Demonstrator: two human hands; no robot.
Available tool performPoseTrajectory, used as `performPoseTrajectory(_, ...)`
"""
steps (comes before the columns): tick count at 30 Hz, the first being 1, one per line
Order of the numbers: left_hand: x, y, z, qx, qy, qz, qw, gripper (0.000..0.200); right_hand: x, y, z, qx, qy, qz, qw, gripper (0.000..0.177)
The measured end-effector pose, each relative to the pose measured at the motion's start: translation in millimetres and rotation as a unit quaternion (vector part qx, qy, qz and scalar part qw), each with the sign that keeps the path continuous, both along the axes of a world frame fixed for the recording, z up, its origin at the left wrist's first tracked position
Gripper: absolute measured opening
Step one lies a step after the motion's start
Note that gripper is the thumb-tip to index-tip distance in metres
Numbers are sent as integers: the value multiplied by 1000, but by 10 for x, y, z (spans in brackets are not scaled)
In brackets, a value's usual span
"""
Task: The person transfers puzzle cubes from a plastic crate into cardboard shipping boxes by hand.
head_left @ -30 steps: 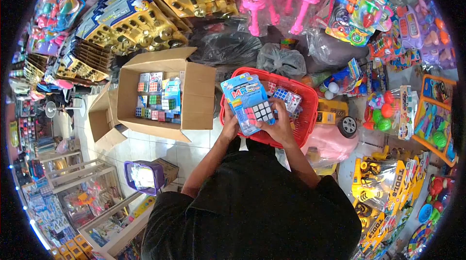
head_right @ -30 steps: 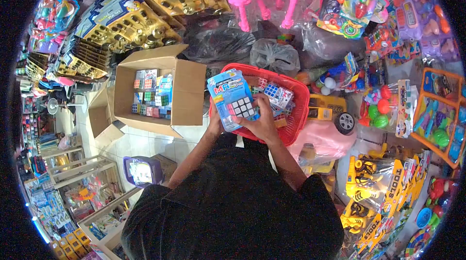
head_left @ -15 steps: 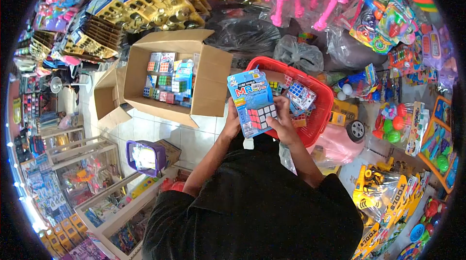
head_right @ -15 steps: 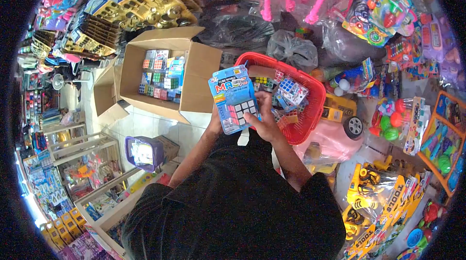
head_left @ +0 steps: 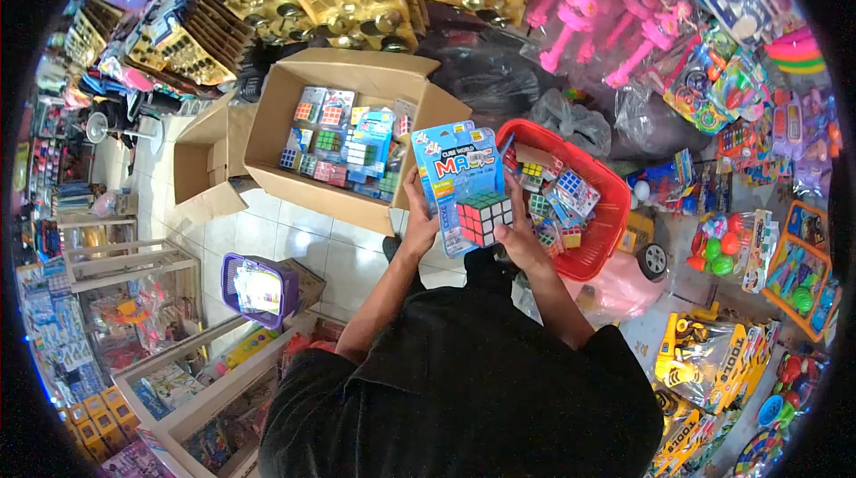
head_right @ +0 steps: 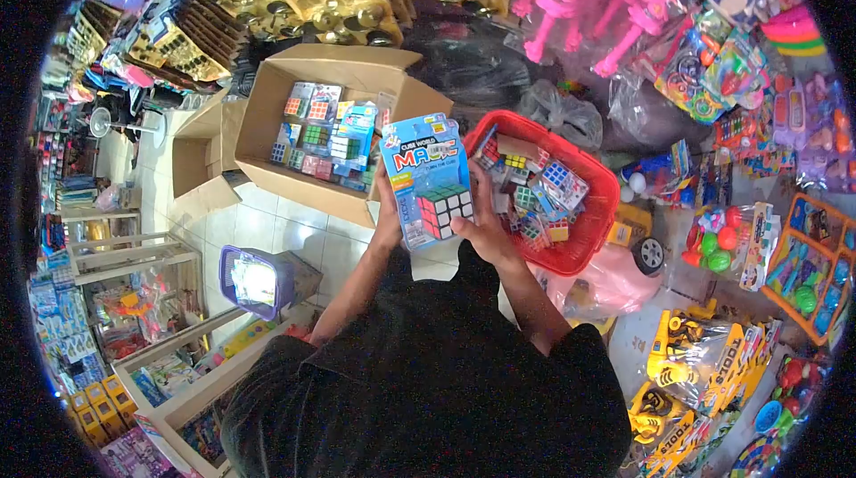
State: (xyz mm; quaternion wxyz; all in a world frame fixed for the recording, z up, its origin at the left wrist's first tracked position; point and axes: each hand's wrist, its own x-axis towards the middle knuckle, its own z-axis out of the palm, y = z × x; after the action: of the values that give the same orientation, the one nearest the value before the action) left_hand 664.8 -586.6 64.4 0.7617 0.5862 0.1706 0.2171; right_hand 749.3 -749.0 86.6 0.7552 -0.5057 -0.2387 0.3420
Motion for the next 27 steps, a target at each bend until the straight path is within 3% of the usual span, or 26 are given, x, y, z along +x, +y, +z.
performPoseTrajectory(2, -168, 251, -253, -19, -11, -22, 1000, 97, -188, 189, -76, 1, 12, 3, 1000, 92)
performPoseTrajectory(4, -365, 486, -263, -87, -21, -46, 995, 93, -364, 420, -18, 3, 42, 25, 999, 92)
performPoseTrajectory(7, -696, 969, -238, -88, -41, -61, 993, 91, -705, 854, -68, -7, 61, 36, 997, 91)
performPoseTrajectory(11, -1126, 1672, -310, -33, -56, -14, 998, 91, -1152, 1598, -82, 5, 68, 28, 997, 89)
performPoseTrajectory(13, -1351, 1930, -142, -59, -45, 3, 997, 92, -1309, 1940, -99, 0, 82, 35, 996, 89)
performPoseTrajectory(17, -1627, 2327, -119, -58, -32, 21, 998, 93, -1411, 2376, -99, 5, 90, 104, 991, 82)
performPoseTrajectory(22, -1669, 2609, -111, -27, 3, 10, 1000, 90, -1324, 2662, -291, 34, 153, 121, 980, 74)
performPoseTrajectory(27, -1280, 2786, -195, 20, 61, -38, 997, 89, -1110, 2723, -497, 57, 212, 45, 974, 73)
